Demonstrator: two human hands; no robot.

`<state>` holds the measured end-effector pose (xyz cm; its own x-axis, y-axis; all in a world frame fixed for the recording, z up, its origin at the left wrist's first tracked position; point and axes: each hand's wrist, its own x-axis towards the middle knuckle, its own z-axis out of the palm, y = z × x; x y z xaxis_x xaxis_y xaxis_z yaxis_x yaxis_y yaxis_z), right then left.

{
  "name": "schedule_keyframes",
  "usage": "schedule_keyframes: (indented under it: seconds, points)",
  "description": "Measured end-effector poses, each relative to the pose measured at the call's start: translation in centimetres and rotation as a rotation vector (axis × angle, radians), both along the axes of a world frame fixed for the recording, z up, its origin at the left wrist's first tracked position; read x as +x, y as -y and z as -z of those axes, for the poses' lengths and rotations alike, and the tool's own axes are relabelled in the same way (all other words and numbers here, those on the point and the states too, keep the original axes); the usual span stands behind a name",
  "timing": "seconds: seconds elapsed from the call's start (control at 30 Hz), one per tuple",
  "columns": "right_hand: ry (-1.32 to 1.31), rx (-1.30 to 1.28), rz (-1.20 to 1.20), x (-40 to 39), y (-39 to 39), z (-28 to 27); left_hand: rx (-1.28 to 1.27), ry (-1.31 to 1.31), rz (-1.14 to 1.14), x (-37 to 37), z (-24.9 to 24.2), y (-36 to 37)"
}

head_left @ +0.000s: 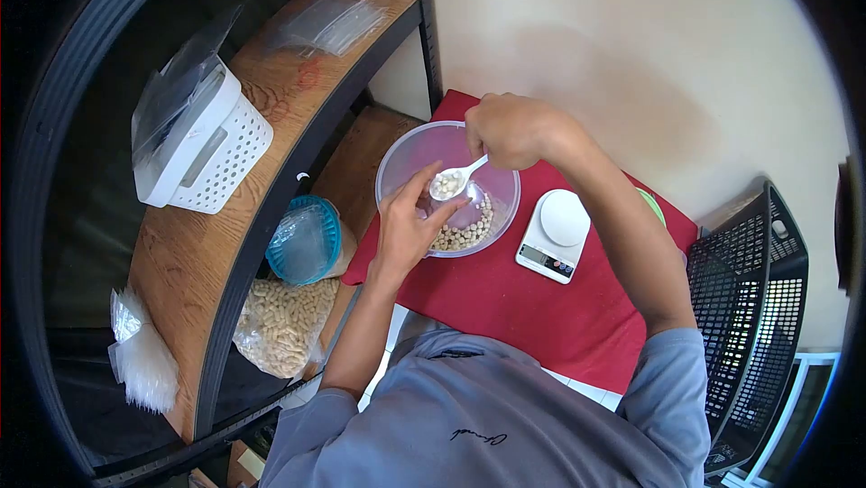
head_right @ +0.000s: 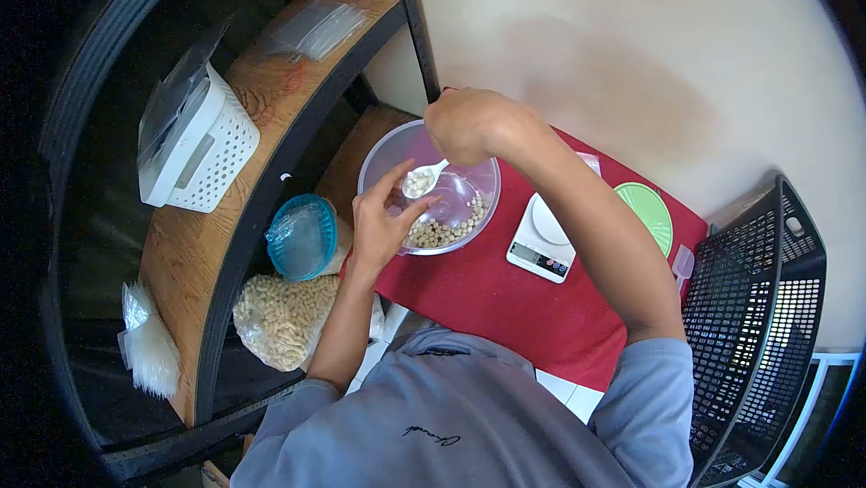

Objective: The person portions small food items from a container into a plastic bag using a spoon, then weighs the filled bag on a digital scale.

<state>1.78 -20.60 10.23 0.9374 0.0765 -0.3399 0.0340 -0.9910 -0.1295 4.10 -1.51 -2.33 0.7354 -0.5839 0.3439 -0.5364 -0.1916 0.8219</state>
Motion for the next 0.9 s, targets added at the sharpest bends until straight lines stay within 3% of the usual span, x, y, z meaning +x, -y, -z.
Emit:
schedule_keyframes:
  seconds: [0.1,0.2,0.57,0.9]
  points:
    - [0.059,0.024,-0.049,0.1,-0.2,0.2,0.014,-0.083,0.030,0.1,-0.1,0.2]
    - [-0.012,-0.004,-0.052,0.3,-0.5,-0.1,0.023,-0.006,0.039,0.3,0.3,0.5]
    - [-0.019,0.255,-0.203,2.2,0.6,4.1,0.139,-0.053,0.062,0.7,-0.1,1.0]
    - [-0.054,0.375,-0.124,3.1,2.5,6.8,0.325,-0.054,0.080,1.9,-0.5,2.3]
